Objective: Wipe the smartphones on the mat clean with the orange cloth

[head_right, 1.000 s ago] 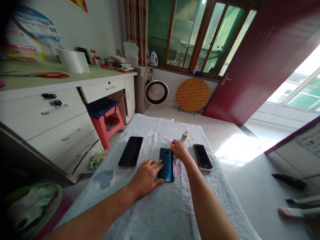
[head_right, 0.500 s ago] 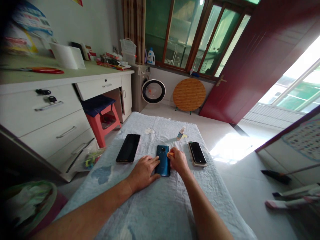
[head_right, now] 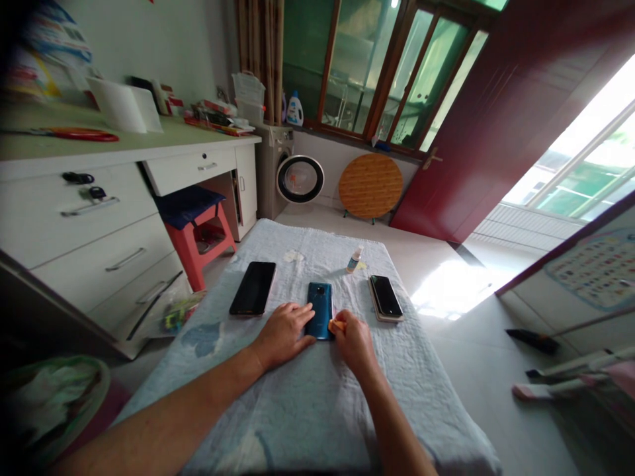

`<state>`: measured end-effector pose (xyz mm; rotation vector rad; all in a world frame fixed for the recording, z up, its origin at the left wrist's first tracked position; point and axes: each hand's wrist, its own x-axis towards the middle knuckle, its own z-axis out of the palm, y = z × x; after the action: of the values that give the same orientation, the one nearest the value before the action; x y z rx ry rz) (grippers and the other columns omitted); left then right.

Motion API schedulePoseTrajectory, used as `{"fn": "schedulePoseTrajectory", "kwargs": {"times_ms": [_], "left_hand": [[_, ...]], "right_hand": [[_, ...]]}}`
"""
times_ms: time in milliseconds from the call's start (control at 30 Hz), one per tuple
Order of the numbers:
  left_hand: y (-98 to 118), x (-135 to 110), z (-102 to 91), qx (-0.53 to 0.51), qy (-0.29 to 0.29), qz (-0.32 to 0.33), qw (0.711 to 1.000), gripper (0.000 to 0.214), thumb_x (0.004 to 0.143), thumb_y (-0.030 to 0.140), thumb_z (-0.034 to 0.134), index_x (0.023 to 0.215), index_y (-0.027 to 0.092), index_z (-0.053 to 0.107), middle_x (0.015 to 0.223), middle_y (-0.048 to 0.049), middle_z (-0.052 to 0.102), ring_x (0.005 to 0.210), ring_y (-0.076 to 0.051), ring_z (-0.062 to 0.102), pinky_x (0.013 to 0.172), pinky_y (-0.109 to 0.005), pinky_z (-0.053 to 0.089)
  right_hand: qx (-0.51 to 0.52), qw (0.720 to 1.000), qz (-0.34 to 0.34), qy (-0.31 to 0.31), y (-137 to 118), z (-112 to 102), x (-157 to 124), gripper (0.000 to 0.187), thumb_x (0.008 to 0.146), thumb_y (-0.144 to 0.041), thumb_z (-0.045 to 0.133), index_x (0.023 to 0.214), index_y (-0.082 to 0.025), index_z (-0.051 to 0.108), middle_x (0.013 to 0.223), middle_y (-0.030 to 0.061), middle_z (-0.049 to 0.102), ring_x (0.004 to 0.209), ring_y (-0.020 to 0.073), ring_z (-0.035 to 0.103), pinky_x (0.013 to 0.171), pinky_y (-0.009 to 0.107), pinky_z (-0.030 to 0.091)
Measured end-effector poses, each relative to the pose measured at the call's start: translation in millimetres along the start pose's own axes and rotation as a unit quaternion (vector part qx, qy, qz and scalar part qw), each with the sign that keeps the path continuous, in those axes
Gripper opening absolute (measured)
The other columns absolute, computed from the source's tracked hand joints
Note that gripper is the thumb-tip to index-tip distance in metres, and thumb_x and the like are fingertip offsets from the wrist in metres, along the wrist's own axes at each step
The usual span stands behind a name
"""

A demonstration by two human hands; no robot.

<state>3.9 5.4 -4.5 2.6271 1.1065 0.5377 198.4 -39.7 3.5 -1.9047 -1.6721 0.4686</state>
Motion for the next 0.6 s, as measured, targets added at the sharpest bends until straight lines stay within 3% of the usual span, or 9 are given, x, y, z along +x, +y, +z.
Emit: {"fn": "schedulePoseTrajectory", "kwargs": {"times_ms": [333,467,600], "left_hand": [[0.1,-0.2,1.5,0.005,0.006,0.002,1.000,0.049,0.082,0.045,0.066,0.122,0.018,0.059,0.136,-0.0101,0.056,0.116,-0.029,0.051,0.101,-0.042,0.037],[0.2,0.0,1.0,0.004,0.002,-0.002,1.000,0.048,0.081,0.044,0.066,0.121,0.018,0.059,0.135,-0.0096,0.056,0.116,-0.029,0.052,0.101,-0.043,0.038],[0.6,0.1,-2.2,0.000,-0.004,0.002,1.000,0.049,0.081,0.042,0.067,0.123,0.017,0.059,0.136,-0.0099,0.056,0.117,-0.030,0.051,0.102,-0.043,0.038]], "right_hand": [[-0.013,0.998,-0.009,-0.056,-6.9,-14.4,-10.8,0.010,0.079,-0.030,0.058,0.078,-0.020,0.061,0.064,-0.0014,0.062,0.059,0.0142,0.054,0.057,0.023,0.034],[-0.021,0.997,-0.065,-0.045,-14.0,-13.5,-1.2,0.005,0.079,-0.023,0.056,0.081,-0.020,0.060,0.075,0.0008,0.064,0.070,0.0152,0.056,0.065,0.024,0.037],[-0.052,0.989,-0.126,-0.048,-13.9,-1.4,18.5,0.013,0.076,-0.011,0.052,0.082,-0.020,0.060,0.084,0.0029,0.062,0.083,0.0166,0.054,0.076,0.024,0.037]]}}
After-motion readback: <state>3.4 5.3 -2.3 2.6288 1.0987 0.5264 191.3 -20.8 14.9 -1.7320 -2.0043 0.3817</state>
